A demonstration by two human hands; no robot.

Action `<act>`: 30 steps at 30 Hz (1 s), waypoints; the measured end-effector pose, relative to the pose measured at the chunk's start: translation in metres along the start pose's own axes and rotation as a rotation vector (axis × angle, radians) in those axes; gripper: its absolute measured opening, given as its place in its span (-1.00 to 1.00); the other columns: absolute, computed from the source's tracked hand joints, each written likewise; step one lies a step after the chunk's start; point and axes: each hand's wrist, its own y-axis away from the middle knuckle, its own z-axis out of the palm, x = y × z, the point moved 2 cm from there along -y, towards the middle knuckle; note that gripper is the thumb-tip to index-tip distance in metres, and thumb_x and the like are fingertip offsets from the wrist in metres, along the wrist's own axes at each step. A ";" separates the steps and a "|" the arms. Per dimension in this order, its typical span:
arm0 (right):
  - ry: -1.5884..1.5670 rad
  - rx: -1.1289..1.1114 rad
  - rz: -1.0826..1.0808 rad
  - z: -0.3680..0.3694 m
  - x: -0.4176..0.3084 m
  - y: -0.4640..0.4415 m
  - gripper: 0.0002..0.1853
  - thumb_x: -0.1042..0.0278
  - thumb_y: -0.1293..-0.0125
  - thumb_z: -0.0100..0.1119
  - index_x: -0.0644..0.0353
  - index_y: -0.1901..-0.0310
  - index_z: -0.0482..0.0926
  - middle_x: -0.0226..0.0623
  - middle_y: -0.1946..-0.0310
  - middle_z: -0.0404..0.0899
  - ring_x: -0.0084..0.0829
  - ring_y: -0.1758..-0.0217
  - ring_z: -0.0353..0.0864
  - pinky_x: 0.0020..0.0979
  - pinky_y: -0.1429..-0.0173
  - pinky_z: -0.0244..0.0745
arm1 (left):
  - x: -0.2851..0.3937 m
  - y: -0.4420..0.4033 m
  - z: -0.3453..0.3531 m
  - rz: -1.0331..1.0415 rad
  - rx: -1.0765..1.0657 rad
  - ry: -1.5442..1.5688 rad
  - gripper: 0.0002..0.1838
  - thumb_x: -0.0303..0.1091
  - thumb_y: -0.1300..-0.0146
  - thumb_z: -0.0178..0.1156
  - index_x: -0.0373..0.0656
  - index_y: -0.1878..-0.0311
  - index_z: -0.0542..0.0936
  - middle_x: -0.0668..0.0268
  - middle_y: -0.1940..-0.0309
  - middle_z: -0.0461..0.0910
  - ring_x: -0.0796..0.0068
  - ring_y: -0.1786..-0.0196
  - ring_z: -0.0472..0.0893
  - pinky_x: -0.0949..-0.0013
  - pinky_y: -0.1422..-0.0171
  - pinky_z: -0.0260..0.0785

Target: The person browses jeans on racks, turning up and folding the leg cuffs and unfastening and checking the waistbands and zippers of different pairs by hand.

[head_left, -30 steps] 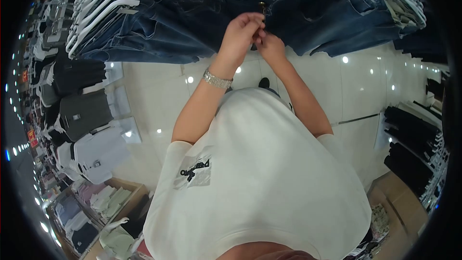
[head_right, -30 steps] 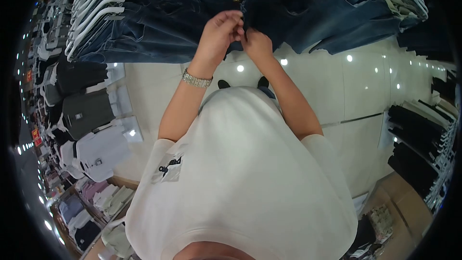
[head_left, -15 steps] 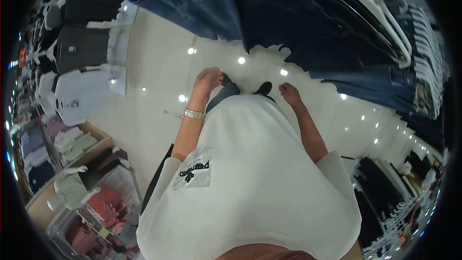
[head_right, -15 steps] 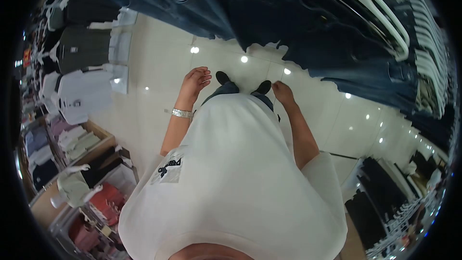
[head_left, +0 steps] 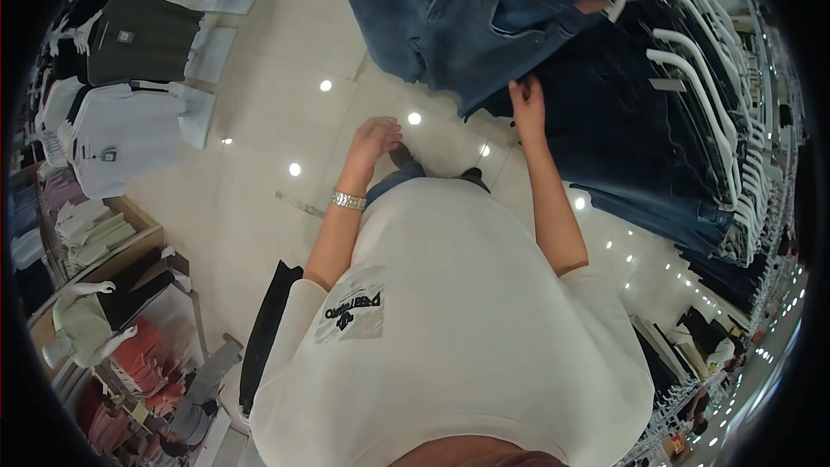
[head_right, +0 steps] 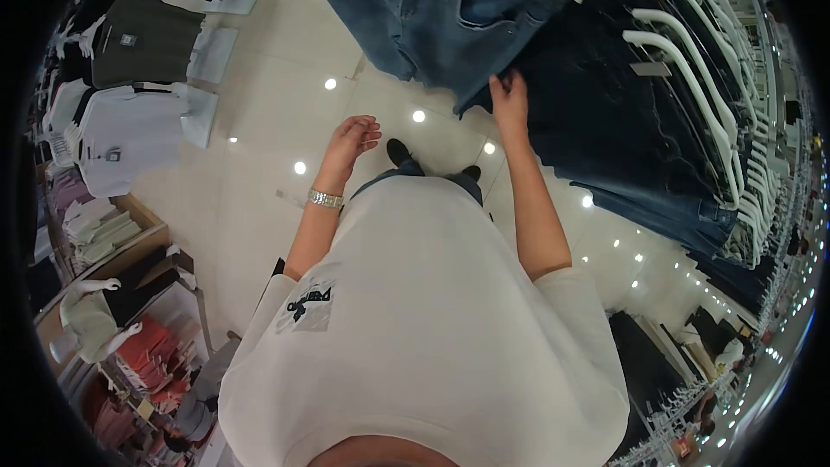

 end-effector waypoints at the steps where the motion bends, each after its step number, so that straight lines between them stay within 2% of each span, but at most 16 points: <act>1: -0.039 0.033 -0.049 0.004 -0.012 -0.012 -0.51 0.19 -0.37 0.27 0.37 -0.19 0.48 -0.08 0.04 0.65 -0.24 -0.07 0.63 -0.35 -0.21 0.44 | 0.003 -0.002 -0.008 0.009 0.004 -0.002 -0.73 -0.34 -0.46 -0.02 -0.27 -0.08 0.52 0.22 0.07 0.61 0.39 0.02 0.64 0.34 -0.10 0.52; 4: -0.009 -0.097 0.116 0.012 -0.035 -0.032 -0.51 0.21 -0.35 0.29 0.40 -0.17 0.51 -0.07 0.04 0.66 -0.21 -0.09 0.63 -0.37 -0.24 0.41 | 0.016 -0.007 -0.028 0.029 0.021 0.022 -0.72 -0.33 -0.46 -0.01 -0.27 -0.08 0.53 0.22 0.07 0.62 0.39 0.02 0.64 0.33 -0.11 0.52; 8: 0.176 -0.068 0.197 0.026 0.002 -0.035 -0.52 0.08 -0.37 0.24 0.37 -0.09 0.58 0.02 -0.03 0.66 -0.11 -0.15 0.62 -0.32 -0.25 0.40 | 0.025 -0.011 -0.055 0.043 0.048 0.112 -0.72 -0.32 -0.46 0.01 -0.28 -0.09 0.53 0.21 0.08 0.62 0.39 0.02 0.64 0.33 -0.11 0.52; 9: 0.199 -0.067 0.150 0.026 0.025 -0.034 -0.50 0.03 -0.40 0.19 0.37 -0.09 0.58 0.06 -0.05 0.65 -0.04 -0.19 0.60 -0.28 -0.25 0.39 | 0.027 -0.014 -0.061 0.050 0.053 0.128 -0.71 -0.31 -0.46 0.01 -0.28 -0.10 0.53 0.21 0.08 0.62 0.39 0.02 0.64 0.33 -0.11 0.52; 14: 0.367 -0.044 0.323 0.014 0.071 -0.014 -0.49 0.04 -0.42 0.16 0.39 -0.11 0.56 0.12 -0.10 0.61 0.03 -0.23 0.55 -0.26 -0.27 0.38 | 0.054 -0.038 -0.079 0.105 0.081 0.115 -0.70 -0.30 -0.46 0.02 -0.29 -0.10 0.52 0.20 0.05 0.61 0.38 0.00 0.64 0.33 -0.11 0.52; 16: 0.380 -0.031 0.383 0.020 0.087 -0.011 -0.50 0.06 -0.43 0.14 0.40 -0.13 0.55 0.14 -0.12 0.59 0.05 -0.25 0.53 -0.25 -0.29 0.37 | 0.089 -0.059 -0.086 0.146 0.094 0.060 -0.69 -0.30 -0.47 0.03 -0.28 -0.12 0.52 0.19 0.03 0.61 0.37 0.00 0.64 0.33 -0.12 0.51; 18: 0.377 -0.009 0.398 0.023 0.102 -0.005 -0.50 0.07 -0.45 0.12 0.40 -0.15 0.53 0.15 -0.15 0.56 0.06 -0.28 0.51 -0.25 -0.32 0.35 | 0.123 -0.082 -0.083 0.200 0.112 -0.009 -0.68 -0.29 -0.47 0.03 -0.27 -0.16 0.50 0.18 0.01 0.60 0.37 0.00 0.64 0.34 -0.13 0.51; 21: 0.368 0.012 0.383 0.044 0.122 -0.014 -0.50 0.09 -0.47 0.08 0.39 -0.21 0.48 0.15 -0.22 0.51 0.07 -0.34 0.44 -0.23 -0.36 0.30 | 0.166 -0.125 -0.082 0.325 0.135 -0.121 -0.63 -0.38 -0.44 0.06 -0.24 -0.26 0.43 0.12 -0.13 0.54 0.32 -0.12 0.60 0.32 -0.19 0.48; 24: 0.473 -0.003 0.428 0.062 0.160 -0.018 -0.48 0.11 -0.48 0.05 0.35 -0.29 0.42 0.11 -0.30 0.45 0.08 -0.39 0.39 -0.22 -0.39 0.28 | 0.202 -0.164 -0.066 0.606 0.133 -0.297 -0.52 -0.50 -0.36 0.13 -0.20 -0.35 0.36 0.13 -0.29 0.44 0.27 -0.29 0.51 0.27 -0.29 0.43; 26: 0.589 -0.100 0.381 0.063 0.262 -0.011 -0.43 0.09 -0.48 0.05 0.27 -0.38 0.33 0.06 -0.36 0.41 0.08 -0.45 0.30 -0.23 -0.44 0.22 | 0.232 -0.169 -0.047 0.772 0.107 -0.604 -0.46 -0.55 -0.31 0.19 -0.20 -0.36 0.34 0.16 -0.35 0.40 0.28 -0.36 0.43 0.24 -0.35 0.39; 27: 1.013 -0.097 -0.049 0.066 0.336 -0.003 -0.46 0.05 -0.48 0.06 0.18 -0.35 0.38 0.00 -0.23 0.53 0.01 -0.25 0.54 -0.16 -0.28 0.44 | 0.246 -0.174 -0.040 0.852 0.092 -0.764 -0.42 -0.57 -0.28 0.21 -0.21 -0.37 0.33 0.17 -0.37 0.37 0.28 -0.40 0.40 0.23 -0.38 0.37; 28: 0.868 -0.134 0.113 0.074 0.329 -0.009 -0.46 0.05 -0.47 0.06 0.18 -0.35 0.37 -0.01 -0.22 0.53 0.01 -0.24 0.54 -0.16 -0.26 0.45 | 0.249 -0.185 -0.036 0.806 -0.003 -0.670 -0.35 -0.59 -0.21 0.24 -0.24 -0.39 0.30 0.10 -0.37 0.37 0.24 -0.41 0.39 0.24 -0.41 0.33; 30: 0.733 -0.193 0.293 0.088 0.311 -0.018 -0.46 0.06 -0.46 0.08 0.17 -0.35 0.37 -0.02 -0.20 0.54 -0.01 -0.21 0.56 -0.15 -0.24 0.46 | 0.238 -0.210 -0.036 0.700 -0.193 -0.473 -0.20 -0.62 -0.08 0.29 -0.32 -0.44 0.24 -0.03 -0.36 0.37 0.15 -0.41 0.39 0.27 -0.49 0.24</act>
